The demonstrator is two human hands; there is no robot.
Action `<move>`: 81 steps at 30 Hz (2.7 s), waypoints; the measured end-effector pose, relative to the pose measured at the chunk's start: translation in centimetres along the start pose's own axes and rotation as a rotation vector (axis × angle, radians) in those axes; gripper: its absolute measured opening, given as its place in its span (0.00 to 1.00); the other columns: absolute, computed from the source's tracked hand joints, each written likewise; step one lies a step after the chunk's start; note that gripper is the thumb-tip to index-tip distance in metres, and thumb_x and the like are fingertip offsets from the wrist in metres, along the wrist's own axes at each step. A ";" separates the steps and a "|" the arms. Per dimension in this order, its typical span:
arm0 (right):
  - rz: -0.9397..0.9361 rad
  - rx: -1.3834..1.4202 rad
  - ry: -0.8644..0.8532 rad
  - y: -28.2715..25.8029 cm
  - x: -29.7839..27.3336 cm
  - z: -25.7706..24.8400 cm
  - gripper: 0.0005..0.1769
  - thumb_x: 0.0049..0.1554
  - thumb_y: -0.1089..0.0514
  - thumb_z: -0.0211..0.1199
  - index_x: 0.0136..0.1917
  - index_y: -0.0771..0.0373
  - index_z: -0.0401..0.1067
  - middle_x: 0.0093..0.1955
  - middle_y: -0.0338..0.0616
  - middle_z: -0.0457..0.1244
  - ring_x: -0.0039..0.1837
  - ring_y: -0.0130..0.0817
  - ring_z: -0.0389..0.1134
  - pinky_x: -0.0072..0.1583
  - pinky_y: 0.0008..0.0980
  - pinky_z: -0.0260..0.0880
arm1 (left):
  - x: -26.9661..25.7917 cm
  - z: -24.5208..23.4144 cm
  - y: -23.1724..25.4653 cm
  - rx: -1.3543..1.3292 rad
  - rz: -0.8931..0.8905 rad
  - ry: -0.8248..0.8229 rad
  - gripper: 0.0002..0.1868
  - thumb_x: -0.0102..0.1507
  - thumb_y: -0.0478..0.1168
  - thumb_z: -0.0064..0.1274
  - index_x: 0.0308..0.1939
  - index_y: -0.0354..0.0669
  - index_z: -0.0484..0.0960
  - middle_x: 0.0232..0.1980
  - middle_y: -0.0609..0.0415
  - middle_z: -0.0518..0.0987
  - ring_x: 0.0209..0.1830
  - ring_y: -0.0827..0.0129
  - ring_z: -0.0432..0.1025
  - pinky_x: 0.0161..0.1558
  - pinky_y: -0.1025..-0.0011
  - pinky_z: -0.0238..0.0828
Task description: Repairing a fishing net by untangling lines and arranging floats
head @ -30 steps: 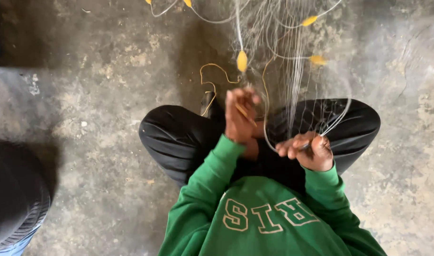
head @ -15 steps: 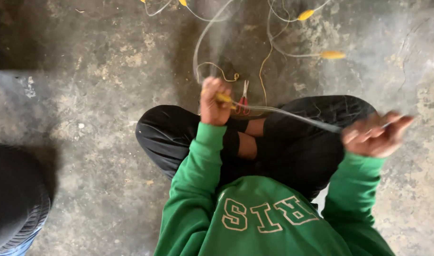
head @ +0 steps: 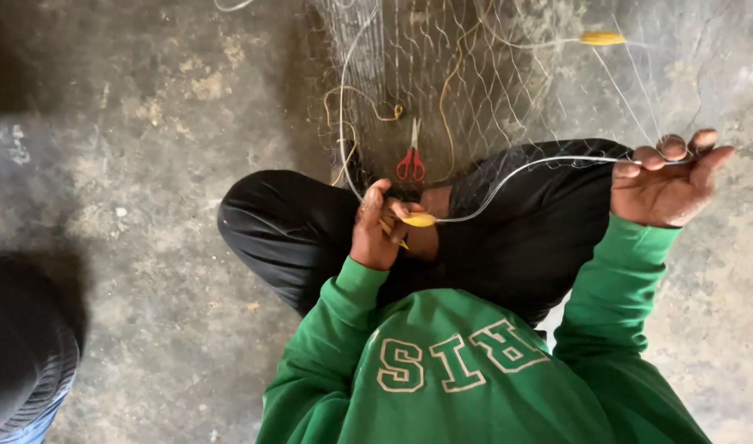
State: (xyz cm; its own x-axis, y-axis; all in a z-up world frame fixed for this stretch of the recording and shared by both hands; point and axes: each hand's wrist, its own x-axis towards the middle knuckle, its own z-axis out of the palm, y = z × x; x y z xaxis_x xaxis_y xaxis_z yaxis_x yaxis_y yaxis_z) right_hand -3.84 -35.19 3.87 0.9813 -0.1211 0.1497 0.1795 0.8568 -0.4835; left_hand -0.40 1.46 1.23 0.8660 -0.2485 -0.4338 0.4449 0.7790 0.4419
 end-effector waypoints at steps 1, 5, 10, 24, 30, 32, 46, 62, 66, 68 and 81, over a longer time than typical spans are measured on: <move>0.004 0.000 0.002 0.2 0.1 -0.1 0.25 0.66 0.41 0.37 0.62 0.53 0.68 0.53 0.40 0.66 0.54 0.35 0.66 0.56 0.39 0.66 | -0.1 -0.1 -0.3 -0.002 0.000 0.004 0.14 0.64 0.49 0.35 0.46 0.46 0.67 0.20 0.52 0.72 0.33 0.55 0.74 0.09 0.84 0.42; -0.012 -0.023 0.066 2.5 1.5 3.0 0.26 0.63 0.40 0.41 0.63 0.55 0.68 0.55 0.42 0.65 0.58 0.40 0.65 0.56 0.39 0.68 | -0.7 0.3 -1.0 0.013 0.010 -0.028 0.17 0.63 0.52 0.36 0.46 0.44 0.66 0.24 0.52 0.72 0.36 0.54 0.73 0.09 0.85 0.45; 0.196 -0.404 0.815 8.4 2.0 9.7 0.31 0.49 0.34 0.38 0.55 0.52 0.65 0.50 0.40 0.63 0.53 0.40 0.65 0.48 0.38 0.65 | -0.8 0.3 -2.1 0.023 -0.022 -0.047 0.17 0.62 0.51 0.37 0.46 0.42 0.66 0.29 0.51 0.73 0.39 0.52 0.72 0.10 0.86 0.46; -0.169 -0.565 0.519 14.0 -3.5 6.5 0.28 0.52 0.44 0.47 0.56 0.70 0.57 0.56 0.64 0.56 0.60 0.52 0.61 0.59 0.41 0.67 | 0.3 -1.6 -3.3 -0.067 0.043 0.015 0.17 0.65 0.51 0.32 0.47 0.41 0.64 0.32 0.38 0.76 0.30 0.52 0.74 0.05 0.89 0.51; 0.087 -0.943 0.101 16.2 -7.0 10.1 0.11 0.49 0.64 0.54 0.28 0.67 0.72 0.28 0.53 0.63 0.34 0.47 0.66 0.41 0.39 0.68 | 0.3 -0.5 -2.9 -0.072 0.041 0.029 0.17 0.65 0.50 0.33 0.47 0.41 0.64 0.32 0.39 0.76 0.29 0.52 0.74 0.06 0.88 0.52; 0.259 -0.856 0.151 16.8 -2.8 16.6 0.13 0.48 0.57 0.57 0.42 0.70 0.66 0.34 0.57 0.62 0.38 0.44 0.65 0.43 0.37 0.69 | 0.4 -1.3 -3.5 -0.023 0.016 0.060 0.17 0.64 0.50 0.34 0.47 0.40 0.64 0.31 0.40 0.76 0.27 0.54 0.74 0.06 0.88 0.51; 0.015 -0.517 0.238 19.3 -0.8 12.1 0.11 0.48 0.63 0.57 0.35 0.76 0.65 0.29 0.57 0.58 0.33 0.38 0.64 0.37 0.29 0.68 | -1.4 1.1 -1.5 -0.196 0.009 -0.262 0.13 0.52 0.29 0.45 0.39 0.43 0.63 0.38 0.47 0.63 0.42 0.55 0.67 0.14 0.88 0.58; -0.088 -0.084 0.379 2.2 0.5 1.3 0.13 0.62 0.48 0.47 0.50 0.52 0.70 0.39 0.32 0.64 0.42 0.29 0.64 0.49 0.34 0.67 | -0.9 1.5 -1.4 -0.015 0.086 0.159 0.08 0.54 0.38 0.48 0.26 0.47 0.64 0.22 0.53 0.68 0.26 0.65 0.69 0.10 0.85 0.42; -0.147 -0.151 0.395 2.0 0.9 1.5 0.13 0.63 0.50 0.45 0.50 0.55 0.69 0.33 0.34 0.62 0.33 0.28 0.62 0.43 0.34 0.66 | -0.7 0.7 -1.3 -0.111 0.100 0.020 0.04 0.58 0.39 0.45 0.32 0.46 0.67 0.29 0.49 0.70 0.29 0.60 0.69 0.10 0.86 0.44; -0.140 -0.159 0.412 2.3 1.1 3.0 0.09 0.62 0.50 0.48 0.49 0.51 0.68 0.31 0.31 0.58 0.32 0.25 0.58 0.40 0.31 0.62 | -0.6 1.3 -1.2 -0.068 0.094 0.068 0.04 0.58 0.40 0.45 0.32 0.47 0.67 0.29 0.50 0.70 0.28 0.62 0.69 0.09 0.87 0.43; 0.363 0.144 0.513 11.6 -1.3 10.6 0.41 0.38 0.36 0.63 0.62 0.55 0.62 0.58 0.54 0.58 0.58 0.52 0.60 0.58 0.51 0.60 | 1.3 1.7 -7.5 0.114 -0.068 0.150 0.03 0.58 0.38 0.47 0.29 0.46 0.70 0.18 0.51 0.66 0.08 0.72 0.59 0.05 0.85 0.44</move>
State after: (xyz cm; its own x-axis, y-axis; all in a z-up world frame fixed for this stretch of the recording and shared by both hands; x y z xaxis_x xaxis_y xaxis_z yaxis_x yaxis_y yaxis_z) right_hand -3.79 -19.74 7.21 0.8927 -0.0047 -0.4506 -0.1464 0.9427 -0.2999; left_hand -2.24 -5.68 -1.28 0.7935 -0.2028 -0.5738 0.5312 0.6910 0.4903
